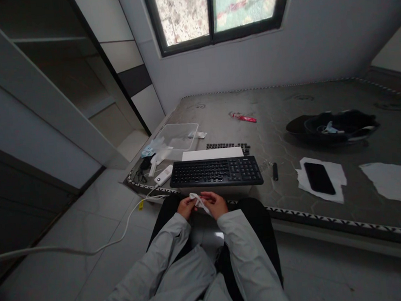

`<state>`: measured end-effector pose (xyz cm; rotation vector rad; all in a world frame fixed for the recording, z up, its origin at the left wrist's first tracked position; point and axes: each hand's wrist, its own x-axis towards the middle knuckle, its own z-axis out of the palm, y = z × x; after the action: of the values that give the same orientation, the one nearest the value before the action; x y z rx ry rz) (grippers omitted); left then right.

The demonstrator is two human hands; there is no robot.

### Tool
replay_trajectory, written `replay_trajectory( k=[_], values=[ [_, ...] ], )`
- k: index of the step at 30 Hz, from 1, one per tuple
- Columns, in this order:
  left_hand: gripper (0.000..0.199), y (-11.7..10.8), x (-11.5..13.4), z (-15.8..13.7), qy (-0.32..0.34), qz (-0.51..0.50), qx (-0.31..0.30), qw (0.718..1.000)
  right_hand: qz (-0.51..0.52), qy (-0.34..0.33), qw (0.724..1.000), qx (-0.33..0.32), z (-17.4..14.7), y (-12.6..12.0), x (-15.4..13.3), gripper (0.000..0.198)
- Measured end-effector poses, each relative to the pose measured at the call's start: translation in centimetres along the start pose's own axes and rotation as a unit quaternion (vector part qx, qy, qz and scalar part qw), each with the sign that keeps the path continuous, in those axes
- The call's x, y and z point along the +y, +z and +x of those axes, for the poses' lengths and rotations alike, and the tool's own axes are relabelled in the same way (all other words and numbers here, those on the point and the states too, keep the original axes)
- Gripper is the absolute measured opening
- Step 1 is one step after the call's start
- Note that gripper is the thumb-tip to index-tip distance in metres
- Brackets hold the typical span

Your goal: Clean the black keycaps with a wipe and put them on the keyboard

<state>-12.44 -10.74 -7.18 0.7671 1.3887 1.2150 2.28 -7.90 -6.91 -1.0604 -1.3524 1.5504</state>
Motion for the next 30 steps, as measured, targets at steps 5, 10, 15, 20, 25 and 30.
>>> replay_trajectory(
  k=[5,10,15,20,25,30],
  values=[
    [0.047,-0.2,-0.2,0.2,0.010,-0.006,-0.011,1.000,-0.053,-0.026,0.998,-0.032,-0.5,0.4,-0.5,0.031],
    [0.054,-0.4,-1.3,0.8,0.008,-0.022,-0.028,0.999,-0.094,-0.062,0.992,-0.048,-0.6,0.5,-0.5,0.036],
    [0.050,-0.5,-2.0,1.3,0.003,-0.029,-0.035,0.999,-0.131,-0.074,0.988,-0.028,-0.6,0.3,-0.3,0.042],
    [0.049,-0.4,-1.1,0.5,0.005,-0.017,-0.066,0.998,-0.176,-0.073,0.981,0.016,-0.6,-0.2,-0.4,0.036],
    [0.055,0.1,0.0,-0.6,0.015,0.017,-0.091,0.996,-0.176,-0.046,0.981,0.062,-0.5,-0.5,-0.7,0.036],
    [0.050,0.9,-0.2,-0.9,0.055,0.064,-0.052,0.995,-0.149,-0.005,0.984,0.095,-0.2,-0.3,-0.1,0.035]
  ],
)
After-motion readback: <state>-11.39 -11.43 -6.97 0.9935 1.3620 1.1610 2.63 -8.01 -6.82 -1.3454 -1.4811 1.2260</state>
